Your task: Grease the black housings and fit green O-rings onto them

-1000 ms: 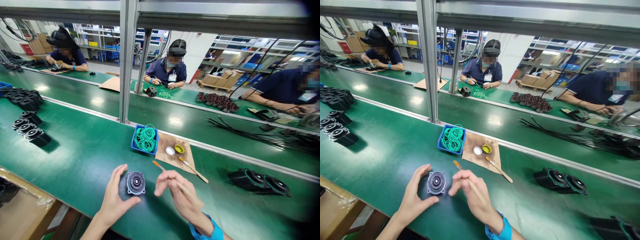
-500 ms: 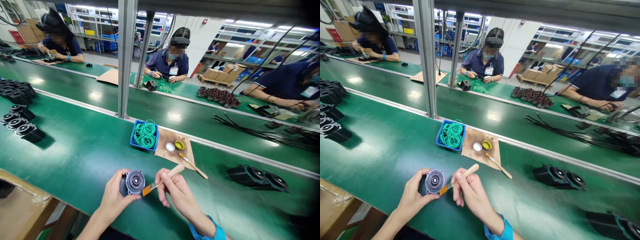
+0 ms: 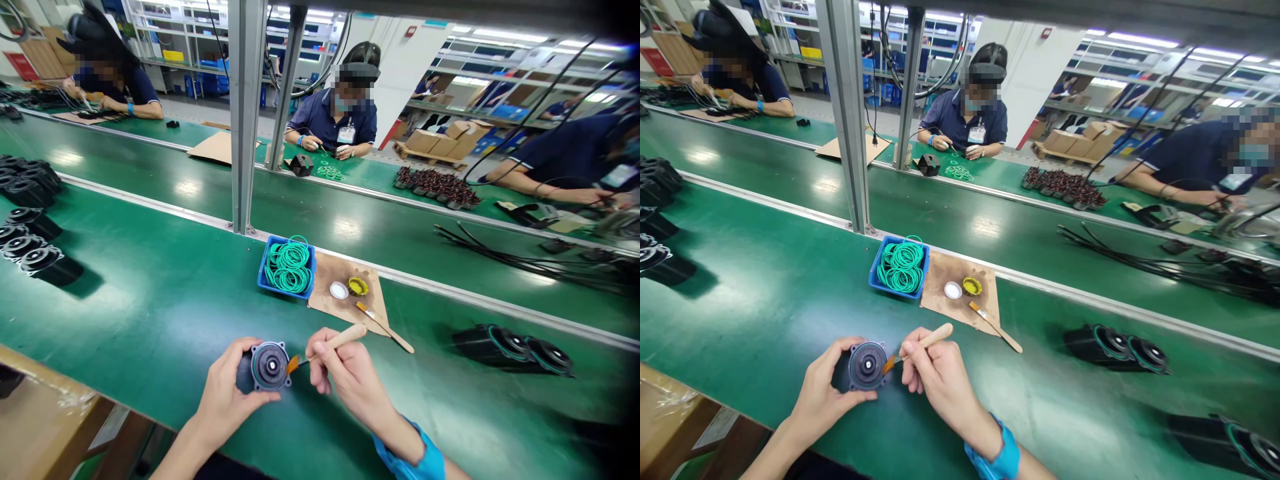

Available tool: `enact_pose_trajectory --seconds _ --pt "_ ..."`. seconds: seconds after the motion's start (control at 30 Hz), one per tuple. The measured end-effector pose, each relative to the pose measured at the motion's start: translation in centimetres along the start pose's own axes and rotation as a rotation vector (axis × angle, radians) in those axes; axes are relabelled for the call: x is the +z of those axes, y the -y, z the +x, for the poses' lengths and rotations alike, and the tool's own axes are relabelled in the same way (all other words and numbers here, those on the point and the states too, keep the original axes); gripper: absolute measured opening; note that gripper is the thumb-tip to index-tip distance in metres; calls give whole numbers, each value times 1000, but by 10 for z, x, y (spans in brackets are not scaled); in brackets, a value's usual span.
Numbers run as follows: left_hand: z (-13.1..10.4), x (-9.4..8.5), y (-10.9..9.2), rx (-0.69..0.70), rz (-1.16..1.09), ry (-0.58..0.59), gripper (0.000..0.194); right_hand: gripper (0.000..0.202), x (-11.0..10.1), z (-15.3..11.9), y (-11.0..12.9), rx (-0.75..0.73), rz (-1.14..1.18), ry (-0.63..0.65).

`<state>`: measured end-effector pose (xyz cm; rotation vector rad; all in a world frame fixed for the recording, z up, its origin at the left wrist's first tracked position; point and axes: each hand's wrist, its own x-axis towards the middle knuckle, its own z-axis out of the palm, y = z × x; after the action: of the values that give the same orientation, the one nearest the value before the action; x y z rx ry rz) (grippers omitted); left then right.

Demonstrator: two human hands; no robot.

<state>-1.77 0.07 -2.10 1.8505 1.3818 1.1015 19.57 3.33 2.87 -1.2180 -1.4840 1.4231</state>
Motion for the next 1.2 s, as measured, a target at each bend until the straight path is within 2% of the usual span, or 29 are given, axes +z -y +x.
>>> enact_pose_trajectory --seconds 0.2,0.37,0.6,0.7,0.83,0.97,1.2 --pt "-1 0 1 97 4 -9 64 55 -5 -1 3 -225 -191 18" --pt "-1 0 -1 168 5 9 60 53 -4 1 10 -328 -232 22" --pt "-4 5 -10 252 85 -59 50 48 6 -3 14 -322 -103 51" --pt "-4 8 -15 272 121 -95 44 41 5 -8 18 -324 -39 -23" --pt "-4 11 -19 287 153 -129 42 33 -1 -12 25 -373 -114 -137" --pt "-5 12 -20 294 189 -127 40 33 -2 -10 24 -373 -185 -134" --pt "-5 14 -23 299 205 -105 34 45 7 -11 28 -419 -284 -111"
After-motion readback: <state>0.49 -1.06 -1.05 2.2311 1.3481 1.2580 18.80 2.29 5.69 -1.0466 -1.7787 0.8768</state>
